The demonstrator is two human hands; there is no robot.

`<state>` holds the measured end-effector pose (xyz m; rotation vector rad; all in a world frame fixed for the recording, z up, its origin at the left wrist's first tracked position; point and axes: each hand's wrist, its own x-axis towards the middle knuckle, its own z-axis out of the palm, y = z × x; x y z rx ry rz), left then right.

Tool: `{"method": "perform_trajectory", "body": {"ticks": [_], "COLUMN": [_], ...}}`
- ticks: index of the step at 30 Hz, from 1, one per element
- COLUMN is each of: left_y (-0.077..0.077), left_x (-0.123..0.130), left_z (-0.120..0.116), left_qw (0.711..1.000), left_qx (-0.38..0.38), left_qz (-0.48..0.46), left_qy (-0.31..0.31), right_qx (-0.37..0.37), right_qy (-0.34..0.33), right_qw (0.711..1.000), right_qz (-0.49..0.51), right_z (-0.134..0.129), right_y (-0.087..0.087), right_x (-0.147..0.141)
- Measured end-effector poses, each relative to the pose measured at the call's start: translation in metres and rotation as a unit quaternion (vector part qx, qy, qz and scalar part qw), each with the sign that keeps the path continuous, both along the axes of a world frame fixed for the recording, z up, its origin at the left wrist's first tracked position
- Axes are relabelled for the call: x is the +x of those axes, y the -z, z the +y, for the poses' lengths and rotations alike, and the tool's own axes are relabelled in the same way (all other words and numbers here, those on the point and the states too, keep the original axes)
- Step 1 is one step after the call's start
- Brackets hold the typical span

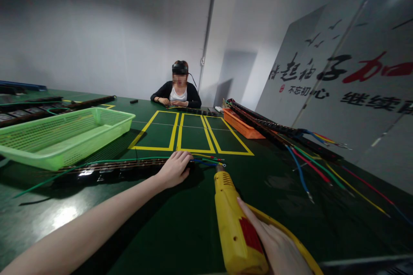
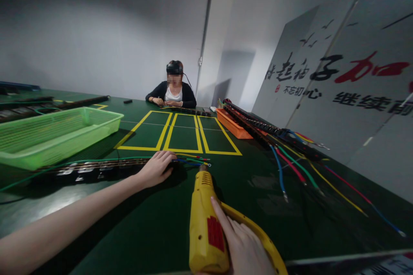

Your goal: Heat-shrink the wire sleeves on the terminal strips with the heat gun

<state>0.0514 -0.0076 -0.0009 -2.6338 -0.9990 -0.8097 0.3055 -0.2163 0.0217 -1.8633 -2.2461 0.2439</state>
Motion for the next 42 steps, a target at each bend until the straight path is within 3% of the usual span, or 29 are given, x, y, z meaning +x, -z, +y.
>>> {"method": "perform_trajectory", "body": {"ticks": [10, 16, 23, 28, 34, 42], "left_y": [0.002, 0.001, -0.002, -0.001, 0.0, 0.0], "left_x": [0.0, 0.0, 0.0, 0.0, 0.001, 0.001], "left_z": [0.002, 0.0, -0.002, -0.001, 0.0, 0.001], "left_qw": [1.0, 1.0, 1.0, 1.0, 1.0, 1.0], "left_qx": [0.002, 0.0, -0.017, -0.023, -0.02, -0.02], "left_qz": [-0.009, -0.007, 0.001, -0.002, 0.0, 0.007], "left_qy": [0.001, 0.003, 0.0, -0.002, -0.007, -0.009], "right_qx": [0.024, -0.022, -0.019, -0.026, 0.021, 0.008], "right_qy": [-0.008, 0.051, 0.08, 0.071, 0.022, 0.012], "right_qw": [1.0, 0.998, 0.996, 0.997, 0.998, 0.999], "right_qz": [0.004, 0.009, 0.018, 0.021, 0.046, 0.047], "right_z": [0.0, 0.001, 0.006, 0.011, 0.018, 0.02], "right_y": [-0.002, -0.004, -0.004, -0.01, -0.007, -0.007], "right_x": [-0.001, -0.016, -0.038, -0.058, -0.078, -0.08]}}
